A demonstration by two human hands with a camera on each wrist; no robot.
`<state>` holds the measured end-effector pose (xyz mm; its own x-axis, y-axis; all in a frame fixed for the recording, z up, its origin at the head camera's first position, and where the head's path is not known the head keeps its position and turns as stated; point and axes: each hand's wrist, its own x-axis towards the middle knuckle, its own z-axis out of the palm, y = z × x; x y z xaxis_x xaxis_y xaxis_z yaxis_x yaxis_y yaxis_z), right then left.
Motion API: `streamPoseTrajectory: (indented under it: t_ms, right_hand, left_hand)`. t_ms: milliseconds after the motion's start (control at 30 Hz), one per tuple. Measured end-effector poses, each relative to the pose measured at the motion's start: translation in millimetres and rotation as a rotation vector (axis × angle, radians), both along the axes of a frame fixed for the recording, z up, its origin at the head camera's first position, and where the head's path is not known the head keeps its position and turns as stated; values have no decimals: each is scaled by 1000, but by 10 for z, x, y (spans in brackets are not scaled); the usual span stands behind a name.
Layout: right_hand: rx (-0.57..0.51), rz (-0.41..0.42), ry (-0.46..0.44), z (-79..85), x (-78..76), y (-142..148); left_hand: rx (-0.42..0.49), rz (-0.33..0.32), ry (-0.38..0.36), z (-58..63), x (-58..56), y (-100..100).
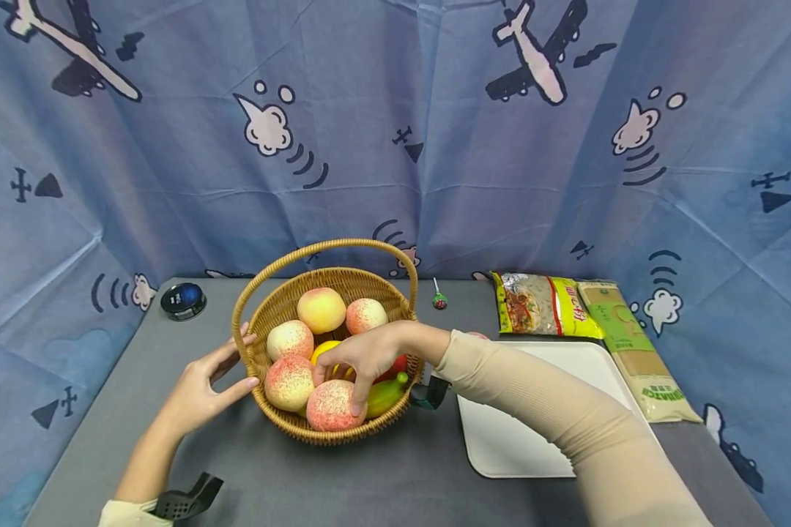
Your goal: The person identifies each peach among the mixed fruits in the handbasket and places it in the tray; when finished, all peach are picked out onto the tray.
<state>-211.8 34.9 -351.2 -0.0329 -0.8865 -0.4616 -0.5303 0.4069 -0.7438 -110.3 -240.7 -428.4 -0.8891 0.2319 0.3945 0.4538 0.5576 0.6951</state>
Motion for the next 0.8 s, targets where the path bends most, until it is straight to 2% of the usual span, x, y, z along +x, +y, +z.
streamPoseTrajectory:
  t_ms: [167,300,533,800]
  right_hand:
    - [-22,-7,40,43,7,40]
    - [-78,-56,13,114,-2,105]
    - [-257,-154,-3,242,9,313]
    - [-508,-287,-39,362,96,726]
  left_hand:
    - [7,-1,-4,-5,2,5]
    - [13,-5,-4,3,8,4]
    - [19,-10,1,-1,3,-3]
    - [36,-24,1,-15,0,-7]
